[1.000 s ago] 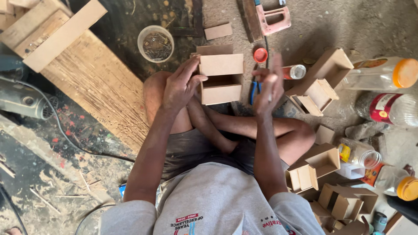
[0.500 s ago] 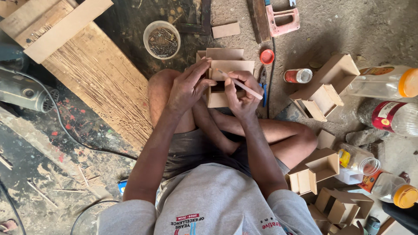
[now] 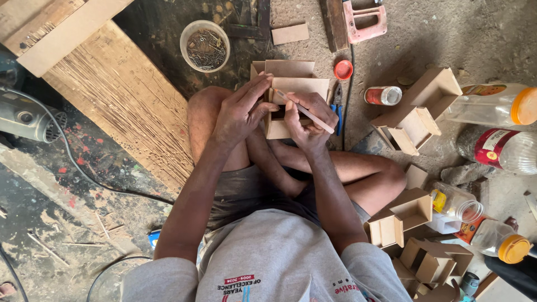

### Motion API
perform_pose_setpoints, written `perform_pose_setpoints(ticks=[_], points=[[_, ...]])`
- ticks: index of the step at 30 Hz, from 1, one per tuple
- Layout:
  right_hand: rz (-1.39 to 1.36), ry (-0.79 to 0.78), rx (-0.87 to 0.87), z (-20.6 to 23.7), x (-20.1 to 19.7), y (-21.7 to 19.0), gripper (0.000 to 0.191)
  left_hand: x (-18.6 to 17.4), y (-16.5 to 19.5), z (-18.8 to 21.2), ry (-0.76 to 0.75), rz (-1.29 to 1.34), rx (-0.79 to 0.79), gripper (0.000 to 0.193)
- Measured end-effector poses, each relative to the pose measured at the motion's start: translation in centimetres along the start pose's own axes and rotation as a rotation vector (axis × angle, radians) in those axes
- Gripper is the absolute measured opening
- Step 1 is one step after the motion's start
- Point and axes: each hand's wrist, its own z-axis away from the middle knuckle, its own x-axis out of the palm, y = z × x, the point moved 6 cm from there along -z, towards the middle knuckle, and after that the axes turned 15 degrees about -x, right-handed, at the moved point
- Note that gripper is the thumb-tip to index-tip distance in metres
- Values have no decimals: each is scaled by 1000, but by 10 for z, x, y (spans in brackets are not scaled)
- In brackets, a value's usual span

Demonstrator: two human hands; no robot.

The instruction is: The person assembles small wooden boxes by marking, cutting, and fitting pieces. They use a pencil and square to mark dimensions, a jigsaw to cut a piece, and then fit the cut piece into a box frame.

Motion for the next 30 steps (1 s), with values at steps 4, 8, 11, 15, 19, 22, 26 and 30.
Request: perform_pose_setpoints(ticks=[4, 8, 11, 15, 19, 22, 26, 30], points=[[-4, 0, -3, 2, 0, 2, 15, -1, 0, 0, 4, 0, -5, 55], [-18, 24, -26, 2, 2, 2, 15, -1, 1, 1, 2, -6, -8, 54], [0, 21, -37, 3, 2, 2, 15, 0, 1, 0, -5, -3, -9, 53], [22, 21, 26, 4, 1, 5, 14, 0, -1, 0, -15, 0, -10, 54], [-16, 29, 6, 5, 1, 4, 15, 1, -3, 0, -15, -29, -9, 55], [-22, 44, 8, 6, 0, 4, 14, 2, -4, 0, -16, -10, -1, 55], [-3, 43, 28, 8, 2, 8, 12, 2, -4, 1, -9, -9, 7, 55], [14, 44, -6, 6, 3, 7, 11, 3, -4, 0, -7, -22, 12, 54]])
